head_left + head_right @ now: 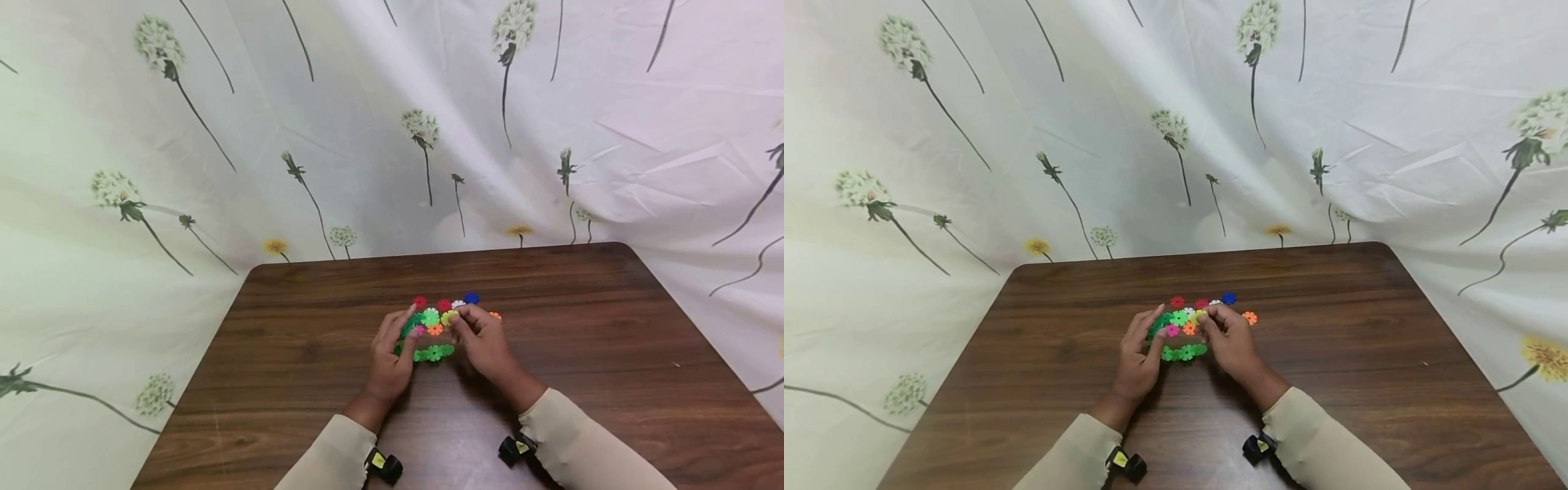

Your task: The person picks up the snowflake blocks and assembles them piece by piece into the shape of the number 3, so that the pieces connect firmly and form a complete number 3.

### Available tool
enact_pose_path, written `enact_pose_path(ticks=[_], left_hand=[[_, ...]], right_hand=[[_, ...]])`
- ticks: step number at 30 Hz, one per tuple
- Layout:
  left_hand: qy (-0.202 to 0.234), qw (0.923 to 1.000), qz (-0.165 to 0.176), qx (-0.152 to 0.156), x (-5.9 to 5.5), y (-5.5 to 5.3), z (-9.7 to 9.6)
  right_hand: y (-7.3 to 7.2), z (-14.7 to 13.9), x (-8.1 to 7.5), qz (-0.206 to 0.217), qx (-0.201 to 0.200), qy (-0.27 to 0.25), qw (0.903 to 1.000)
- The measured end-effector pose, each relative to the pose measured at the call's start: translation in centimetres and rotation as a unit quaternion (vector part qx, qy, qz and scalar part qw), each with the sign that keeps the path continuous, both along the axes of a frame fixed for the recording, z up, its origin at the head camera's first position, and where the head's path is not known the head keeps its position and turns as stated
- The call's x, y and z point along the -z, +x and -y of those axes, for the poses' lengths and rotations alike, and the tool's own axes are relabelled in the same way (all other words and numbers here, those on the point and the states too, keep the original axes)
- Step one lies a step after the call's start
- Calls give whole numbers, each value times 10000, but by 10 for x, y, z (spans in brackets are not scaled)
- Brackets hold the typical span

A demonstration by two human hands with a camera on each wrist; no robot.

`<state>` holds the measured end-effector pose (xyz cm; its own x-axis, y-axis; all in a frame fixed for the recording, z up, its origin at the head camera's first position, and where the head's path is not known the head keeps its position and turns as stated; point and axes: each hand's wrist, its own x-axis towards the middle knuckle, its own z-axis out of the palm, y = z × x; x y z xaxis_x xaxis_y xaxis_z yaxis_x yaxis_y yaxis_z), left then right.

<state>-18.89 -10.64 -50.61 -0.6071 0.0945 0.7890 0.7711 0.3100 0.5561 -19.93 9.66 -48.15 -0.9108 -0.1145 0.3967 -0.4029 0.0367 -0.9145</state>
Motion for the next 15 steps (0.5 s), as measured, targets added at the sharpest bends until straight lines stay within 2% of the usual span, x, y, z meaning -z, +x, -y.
enact_pose_path(ticks=[4, 11, 15], left_hand=[[-4, 10000, 60, 10, -2, 0, -1], [-10, 10000, 10, 53, -1, 1, -3], [61, 9998, 29, 196, -1, 2, -3]], right_hand=[[0, 0, -1, -34, -25, -121, 9999], [3, 0, -4, 234, -241, -200, 9992], [4, 0, -5, 264, -306, -256, 9989]])
